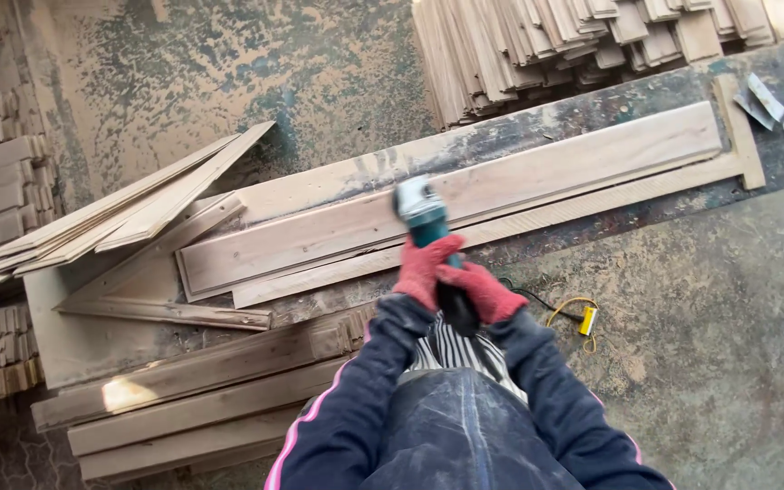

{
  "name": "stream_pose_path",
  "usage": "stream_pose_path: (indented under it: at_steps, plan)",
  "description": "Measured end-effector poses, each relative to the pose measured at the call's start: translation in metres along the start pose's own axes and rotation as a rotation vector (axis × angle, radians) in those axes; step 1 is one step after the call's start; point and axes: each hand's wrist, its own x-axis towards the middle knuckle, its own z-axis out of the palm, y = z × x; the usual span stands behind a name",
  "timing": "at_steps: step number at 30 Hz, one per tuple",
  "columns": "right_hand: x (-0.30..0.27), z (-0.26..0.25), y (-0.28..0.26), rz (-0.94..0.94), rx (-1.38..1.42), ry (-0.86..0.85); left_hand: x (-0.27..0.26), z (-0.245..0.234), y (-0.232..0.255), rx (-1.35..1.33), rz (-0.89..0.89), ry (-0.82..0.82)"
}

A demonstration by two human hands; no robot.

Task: Sanding a wooden board using an angle grinder with a sanding attachment.

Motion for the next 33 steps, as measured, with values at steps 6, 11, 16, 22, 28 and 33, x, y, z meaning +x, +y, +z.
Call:
stream_pose_path:
  at_steps: [6, 11, 16, 22, 28, 33]
  plan:
    - [0.029, 0.032, 0.020, 0.040, -0.359, -0.205, -0.009, -0.049, 0.009, 0.322, 0.321, 0.366]
    - [0.004, 0.007, -0.003, 0.051, -0.258, -0.064, -0.011, 0.007, -0.012, 0.427, 0.330, 0.281]
    - [-0.004, -0.046, -0.014, 0.012, -0.014, 0.138, -0.002, 0.078, -0.042, 0.512, 0.427, 0.072]
    - [0.004, -0.052, -0.014, 0.016, 0.030, 0.123, 0.025, 0.072, -0.038, 0.808, 0.262, 0.141]
    - [0.020, -0.023, -0.007, 0.032, -0.099, -0.048, 0.007, 0.027, -0.021, 0.579, 0.338, 0.266]
    - [0.012, -0.033, -0.009, 0.011, -0.128, -0.035, -0.022, 0.050, -0.021, 0.527, 0.277, 0.269]
